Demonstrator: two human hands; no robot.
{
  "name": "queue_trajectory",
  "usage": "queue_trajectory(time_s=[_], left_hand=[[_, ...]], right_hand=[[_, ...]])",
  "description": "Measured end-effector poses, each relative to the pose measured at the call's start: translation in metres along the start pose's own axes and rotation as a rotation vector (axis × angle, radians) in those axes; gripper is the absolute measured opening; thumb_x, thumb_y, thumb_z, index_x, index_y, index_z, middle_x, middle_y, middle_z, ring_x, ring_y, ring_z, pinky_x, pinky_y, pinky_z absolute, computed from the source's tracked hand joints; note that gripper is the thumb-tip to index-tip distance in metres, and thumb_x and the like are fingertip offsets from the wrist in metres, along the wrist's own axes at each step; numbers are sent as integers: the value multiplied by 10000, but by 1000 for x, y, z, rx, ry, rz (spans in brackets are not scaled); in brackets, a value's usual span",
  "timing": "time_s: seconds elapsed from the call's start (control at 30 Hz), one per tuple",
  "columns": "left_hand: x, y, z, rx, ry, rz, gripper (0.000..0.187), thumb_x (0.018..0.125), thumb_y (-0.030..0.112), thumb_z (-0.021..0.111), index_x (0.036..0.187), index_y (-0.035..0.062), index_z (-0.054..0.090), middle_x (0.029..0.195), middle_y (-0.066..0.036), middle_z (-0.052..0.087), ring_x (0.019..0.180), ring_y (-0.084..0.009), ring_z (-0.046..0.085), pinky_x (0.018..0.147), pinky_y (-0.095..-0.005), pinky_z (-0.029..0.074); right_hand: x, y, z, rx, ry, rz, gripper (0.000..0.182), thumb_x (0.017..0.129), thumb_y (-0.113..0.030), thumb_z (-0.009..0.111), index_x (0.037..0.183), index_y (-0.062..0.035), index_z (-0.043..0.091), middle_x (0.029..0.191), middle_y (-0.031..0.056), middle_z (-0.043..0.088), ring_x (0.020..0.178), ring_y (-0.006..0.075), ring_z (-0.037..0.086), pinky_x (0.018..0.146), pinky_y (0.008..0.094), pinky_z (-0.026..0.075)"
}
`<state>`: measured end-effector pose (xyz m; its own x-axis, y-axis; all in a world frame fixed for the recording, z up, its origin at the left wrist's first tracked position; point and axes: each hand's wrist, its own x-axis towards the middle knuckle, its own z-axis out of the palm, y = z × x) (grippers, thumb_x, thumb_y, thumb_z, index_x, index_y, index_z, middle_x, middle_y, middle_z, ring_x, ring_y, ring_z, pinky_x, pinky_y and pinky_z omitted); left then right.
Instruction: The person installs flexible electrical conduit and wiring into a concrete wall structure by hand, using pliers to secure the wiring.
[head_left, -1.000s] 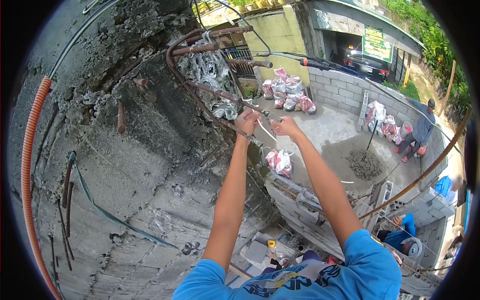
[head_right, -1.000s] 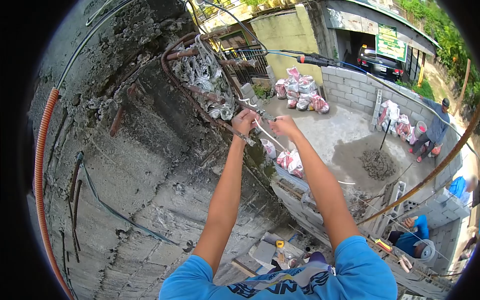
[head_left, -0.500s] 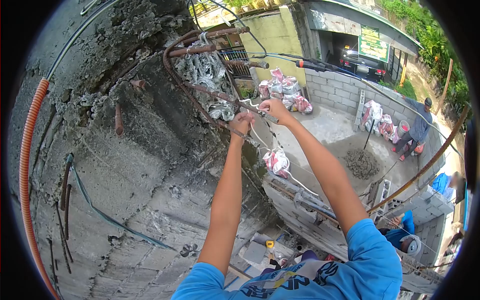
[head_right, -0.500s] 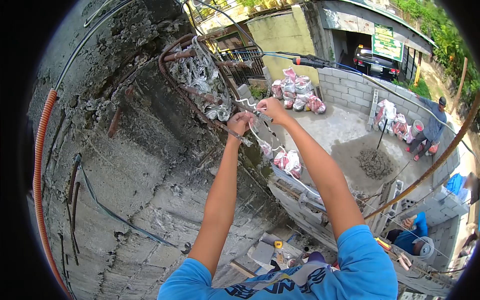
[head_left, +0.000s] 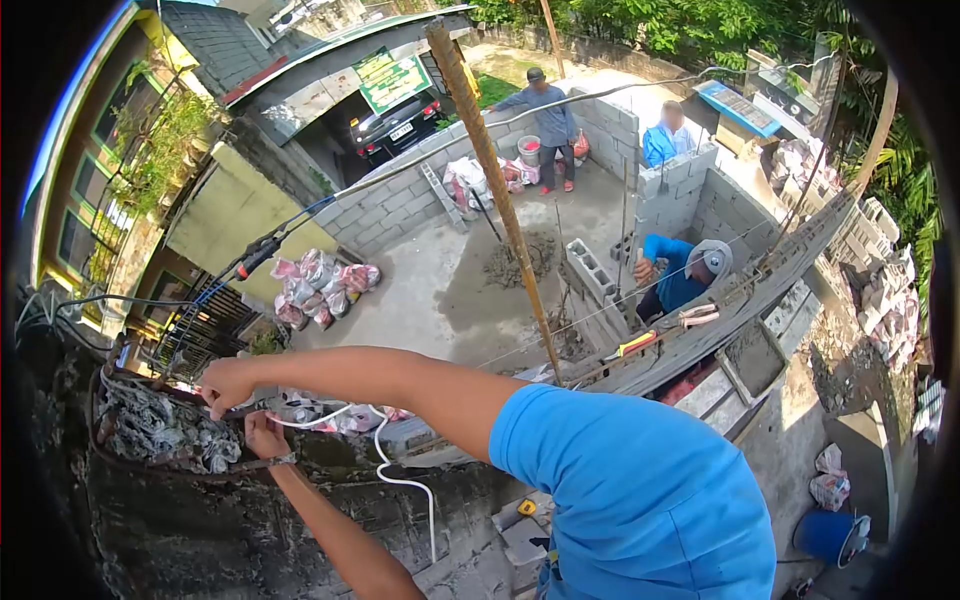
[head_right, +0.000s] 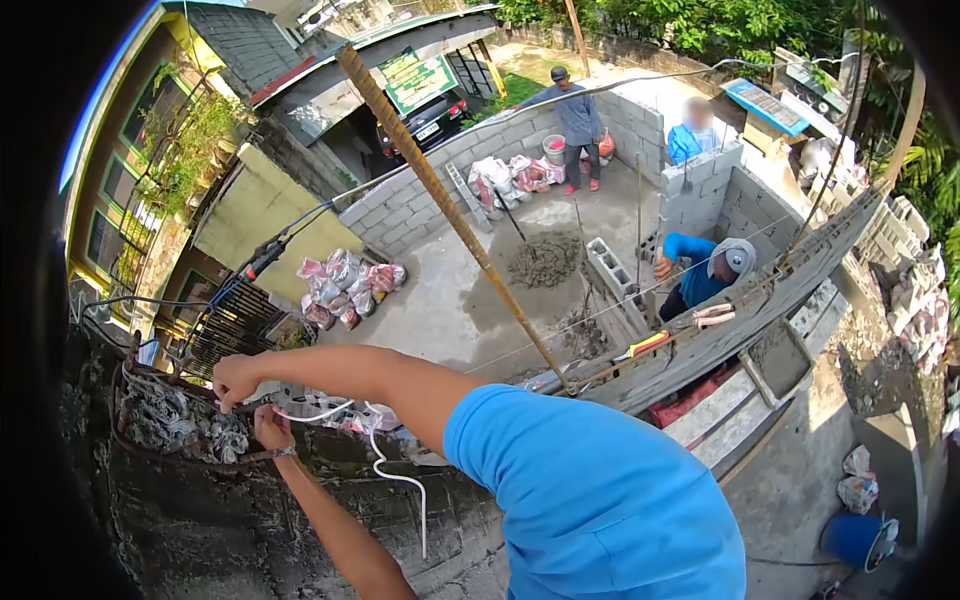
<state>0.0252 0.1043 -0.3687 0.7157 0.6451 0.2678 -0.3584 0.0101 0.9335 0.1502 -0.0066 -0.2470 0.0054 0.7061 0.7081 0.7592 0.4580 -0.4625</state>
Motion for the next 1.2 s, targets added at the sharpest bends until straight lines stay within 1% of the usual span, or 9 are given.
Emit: queue_trajectory(time_s=[0.07,0.1,0.23,0.47,0.57,0.67,0.87,0.97,1.2], left_hand=[[-1,3,1,-10,-31,21,78,857,102,653,830,71,587,727,-36,602,581,-76,543,496,-202,491],[-4,5,1,-14,-35,15,79,860,113,656,845,65,595,736,-39,609,580,-71,542,490,-198,484],[-21,18,23,15,18,70,101,896,140,624,915,41,627,797,-48,635,581,-63,544,469,-179,456],[-20,15,18,18,69,39,96,915,123,594,938,32,616,829,-44,639,593,-62,542,486,-187,451],[-15,10,9,-38,-27,52,205,898,173,632,1044,46,565,870,-39,609,628,-65,549,499,-194,474],[-17,8,13,-161,-54,112,124,916,164,603,938,43,591,809,-45,610,568,-74,514,460,-197,422],[-51,21,48,49,248,195,178,929,205,547,904,38,602,678,17,533,475,-41,375,414,-196,266],[-49,12,35,222,286,219,276,920,289,562,863,26,624,643,32,514,520,-43,410,477,-217,310],[-39,15,32,337,325,179,288,956,277,519,996,21,643,596,48,471,416,-30,349,379,-205,265]], right_hand=[[-4,-6,8,94,18,-54,346,645,-450,784,623,-120,684,618,16,645,615,225,626,542,394,445],[-5,-9,5,-21,-135,52,425,608,-447,821,753,-77,670,749,62,663,708,236,638,600,383,465],[-9,-5,18,-47,114,-47,719,586,-442,839,1039,-6,491,1005,202,571,910,340,593,767,400,465],[-8,-16,11,120,174,50,750,639,-469,806,1094,11,453,888,194,624,883,351,618,734,417,475],[4,-11,12,71,153,76,700,646,-490,777,1032,49,551,903,224,642,902,373,623,766,426,484],[12,-12,16,21,166,143,636,669,-512,733,949,49,629,925,247,647,915,393,625,797,438,491],[25,-16,20,-131,136,226,641,724,-577,654,930,29,616,938,263,641,932,429,611,817,469,485],[28,-15,18,-110,131,156,640,731,-573,643,901,44,610,888,287,631,863,439,617,758,481,483],[14,-10,13,-142,-13,71,699,719,-438,716,1164,51,491,880,253,622,859,413,603,782,435,474]])
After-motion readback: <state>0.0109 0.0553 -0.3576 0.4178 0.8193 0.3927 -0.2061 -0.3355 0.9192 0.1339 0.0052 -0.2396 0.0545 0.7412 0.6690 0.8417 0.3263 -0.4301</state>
